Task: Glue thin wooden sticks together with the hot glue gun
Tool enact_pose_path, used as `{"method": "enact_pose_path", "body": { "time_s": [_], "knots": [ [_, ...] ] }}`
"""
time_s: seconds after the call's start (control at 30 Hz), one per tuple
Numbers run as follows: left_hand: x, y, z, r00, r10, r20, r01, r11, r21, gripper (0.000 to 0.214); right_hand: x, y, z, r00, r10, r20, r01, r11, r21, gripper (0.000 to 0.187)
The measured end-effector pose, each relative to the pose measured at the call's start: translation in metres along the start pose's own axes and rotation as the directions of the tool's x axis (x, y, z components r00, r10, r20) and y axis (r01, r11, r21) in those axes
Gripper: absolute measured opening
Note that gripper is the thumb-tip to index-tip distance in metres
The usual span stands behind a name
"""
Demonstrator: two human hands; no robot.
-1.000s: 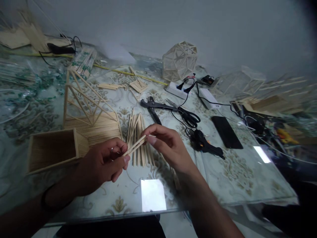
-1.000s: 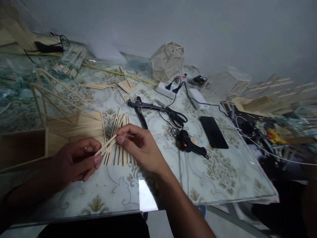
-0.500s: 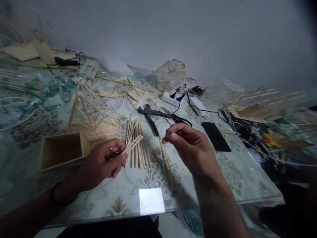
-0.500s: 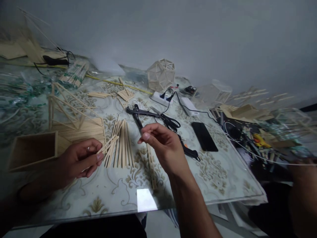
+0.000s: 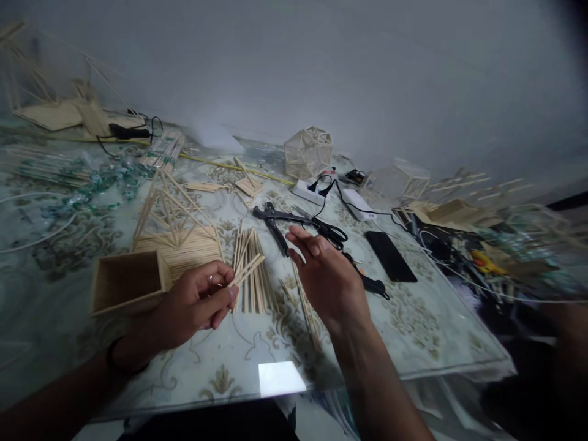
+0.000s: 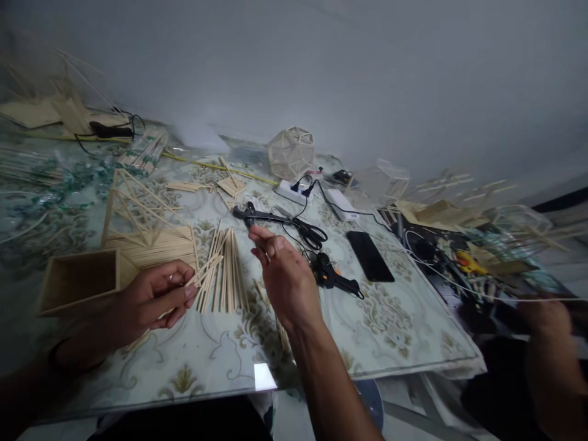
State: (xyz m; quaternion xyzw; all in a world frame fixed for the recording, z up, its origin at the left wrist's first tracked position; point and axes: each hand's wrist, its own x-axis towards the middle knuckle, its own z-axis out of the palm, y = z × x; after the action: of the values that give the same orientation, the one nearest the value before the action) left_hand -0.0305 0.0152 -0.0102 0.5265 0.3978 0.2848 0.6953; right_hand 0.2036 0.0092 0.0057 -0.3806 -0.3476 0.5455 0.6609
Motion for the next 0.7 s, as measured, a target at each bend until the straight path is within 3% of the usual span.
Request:
{"method": "enact_pose_path", "body": {
  "time_s": [0.1,0.17,0.27,0.4,0.6,0.7],
  "knots": [
    [0.000,0.000,0.000,1.000,-0.010,-0.009,0.010,1.000,-0.009,0.028,-0.001,-0.001,-0.001,0.995,0.094,0.045,-0.097,0.992,0.082,0.031],
    [0.000,0.000,0.000,1.000,0.000,-0.012,0.000,1.000,-0.012,0.027,-0.003,-0.001,-0.003,0.994,0.090,0.069,-0.094,0.993,0.065,0.029],
    [-0.001,0.001,-0.001,1.000,0.008,-0.008,-0.008,1.000,-0.013,0.027,-0.006,0.000,-0.005,0.997,0.008,0.075,0.003,0.990,-0.143,0.023],
    [-0.002,0.002,-0.001,1.000,0.007,-0.005,-0.007,1.000,-0.006,0.024,-0.008,0.003,0.000,0.994,0.000,0.110,0.052,0.879,-0.473,0.024],
    [-0.001,0.001,0.000,1.000,0.016,0.010,-0.016,1.000,-0.015,0.022,-0.007,0.005,0.006,0.974,-0.012,0.225,0.162,0.730,-0.664,0.014],
    [0.000,0.002,0.000,1.000,0.014,0.001,-0.014,1.000,-0.017,0.023,-0.005,0.005,0.004,0.972,-0.067,0.227,0.199,0.752,-0.628,0.015]
  ]
}}
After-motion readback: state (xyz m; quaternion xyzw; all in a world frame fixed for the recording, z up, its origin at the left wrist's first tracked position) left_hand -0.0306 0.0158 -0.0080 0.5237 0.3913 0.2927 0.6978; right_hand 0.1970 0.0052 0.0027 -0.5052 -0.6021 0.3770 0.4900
